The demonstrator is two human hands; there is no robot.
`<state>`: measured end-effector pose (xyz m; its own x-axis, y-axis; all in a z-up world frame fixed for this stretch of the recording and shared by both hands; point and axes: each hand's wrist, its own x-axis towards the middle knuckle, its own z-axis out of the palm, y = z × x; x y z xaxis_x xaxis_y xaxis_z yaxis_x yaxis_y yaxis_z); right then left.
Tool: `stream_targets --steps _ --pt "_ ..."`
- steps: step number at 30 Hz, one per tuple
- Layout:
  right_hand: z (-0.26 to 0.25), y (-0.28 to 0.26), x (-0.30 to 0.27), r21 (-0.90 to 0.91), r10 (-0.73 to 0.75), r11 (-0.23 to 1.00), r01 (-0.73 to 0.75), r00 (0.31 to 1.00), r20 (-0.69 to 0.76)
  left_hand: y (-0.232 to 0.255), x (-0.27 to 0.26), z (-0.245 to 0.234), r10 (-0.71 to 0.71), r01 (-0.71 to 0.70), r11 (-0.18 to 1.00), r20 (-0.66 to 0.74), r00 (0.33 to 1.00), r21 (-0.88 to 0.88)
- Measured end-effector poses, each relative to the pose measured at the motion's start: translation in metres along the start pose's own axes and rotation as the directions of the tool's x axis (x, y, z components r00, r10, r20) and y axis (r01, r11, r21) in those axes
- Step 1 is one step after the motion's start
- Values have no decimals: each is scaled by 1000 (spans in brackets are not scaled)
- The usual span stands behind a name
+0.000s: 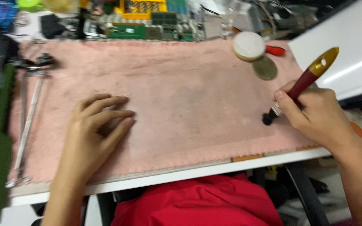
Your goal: The person cleans a flat transparent component by hand using a brush, a small round pad, and a gray cloth.
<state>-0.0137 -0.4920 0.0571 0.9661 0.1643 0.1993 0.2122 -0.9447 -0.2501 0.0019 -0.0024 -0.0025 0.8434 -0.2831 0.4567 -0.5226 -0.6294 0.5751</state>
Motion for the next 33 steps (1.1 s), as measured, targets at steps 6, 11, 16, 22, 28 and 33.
stream_targets --steps 6,11,16,22,28,33 --pt "49 -105 31 385 -40 921 54 998 -45 -7 -3 0 18 -19 1000 -18 1000 -21" --pt "79 -220 65 625 -424 677 390 900 -102 -8 0 -3 31 -31 999 1 1000 -28" --pt "81 -241 72 658 -514 596 461 848 -128 -13 -1 1 -46 47 998 5 999 -31" --pt "47 -140 51 448 -285 855 261 958 -12 2 3 -7 -79 80 996 38 996 -47" --pt "-1 -22 12 153 83 984 -93 994 69 1 1 -3 0 0 1000 -7 1000 -22" --pt "-3 -2 6 96 129 987 -128 992 0 -2 0 1 -20 20 1000 -8 1000 -12"
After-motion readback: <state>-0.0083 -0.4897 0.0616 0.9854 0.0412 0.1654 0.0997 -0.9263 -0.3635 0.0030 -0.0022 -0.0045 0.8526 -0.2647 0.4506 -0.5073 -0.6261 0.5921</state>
